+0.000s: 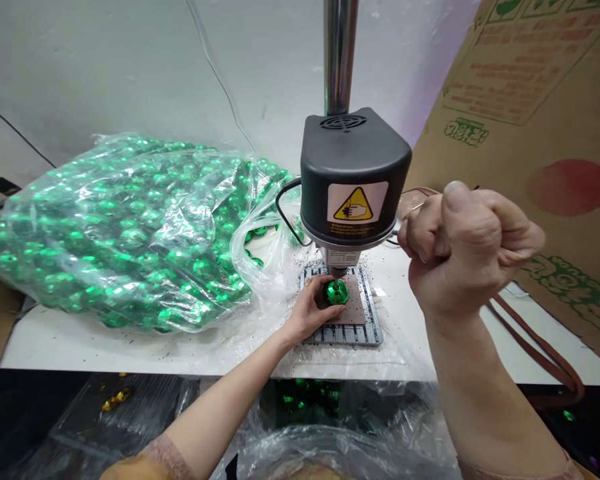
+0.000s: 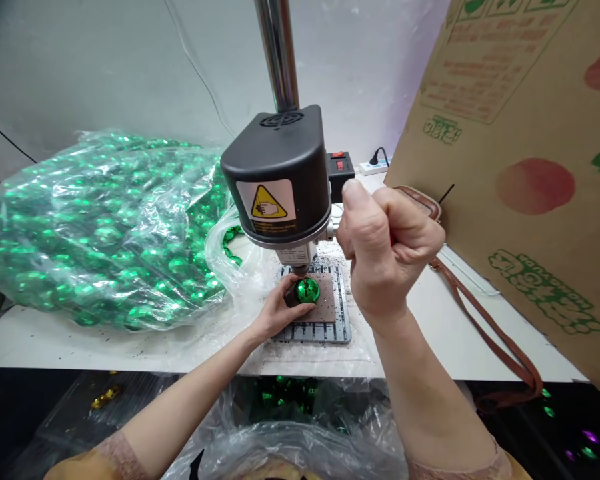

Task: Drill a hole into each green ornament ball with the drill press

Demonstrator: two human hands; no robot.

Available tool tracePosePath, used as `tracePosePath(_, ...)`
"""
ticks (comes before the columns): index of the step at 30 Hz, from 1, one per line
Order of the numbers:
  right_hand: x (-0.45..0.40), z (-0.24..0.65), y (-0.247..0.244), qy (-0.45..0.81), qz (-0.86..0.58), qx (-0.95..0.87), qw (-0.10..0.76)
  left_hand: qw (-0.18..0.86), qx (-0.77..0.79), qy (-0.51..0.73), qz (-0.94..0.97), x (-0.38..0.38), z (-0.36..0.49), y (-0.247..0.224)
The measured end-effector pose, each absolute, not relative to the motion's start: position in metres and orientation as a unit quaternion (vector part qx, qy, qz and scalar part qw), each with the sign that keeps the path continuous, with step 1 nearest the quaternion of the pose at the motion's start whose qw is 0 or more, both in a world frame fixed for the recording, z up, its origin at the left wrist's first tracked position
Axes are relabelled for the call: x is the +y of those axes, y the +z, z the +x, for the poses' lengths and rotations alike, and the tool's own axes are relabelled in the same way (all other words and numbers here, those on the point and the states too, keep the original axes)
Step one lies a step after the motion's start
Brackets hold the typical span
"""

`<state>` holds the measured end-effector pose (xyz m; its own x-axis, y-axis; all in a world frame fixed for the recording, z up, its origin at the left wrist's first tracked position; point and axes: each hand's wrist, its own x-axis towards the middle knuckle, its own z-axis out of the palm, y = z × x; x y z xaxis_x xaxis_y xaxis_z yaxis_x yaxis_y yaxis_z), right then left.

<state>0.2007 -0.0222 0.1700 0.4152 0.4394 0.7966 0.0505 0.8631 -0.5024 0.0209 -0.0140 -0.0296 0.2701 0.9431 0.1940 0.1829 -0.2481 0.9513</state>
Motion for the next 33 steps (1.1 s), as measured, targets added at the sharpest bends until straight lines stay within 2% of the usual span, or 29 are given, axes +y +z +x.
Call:
tracePosePath(9, -0.032, 0.193, 0.152, 0.062, -0.192, -0.545, 0.814, 0.443, 0.417, 0.426, 0.67, -0.015, 0.02, -0.029)
tracePosePath(16, -0.032, 0.197, 0.142, 0.114, -0.157, -0.549, 0.813, 0.439, 0.414, 0.427, 0.673, -0.016, 0.021, -0.026)
tracePosePath(33, -0.031, 0.204, 0.123, 0.024, -0.122, -0.595, 0.794, 0.419, 0.426, 0.415, 0.686, -0.017, 0.02, -0.025)
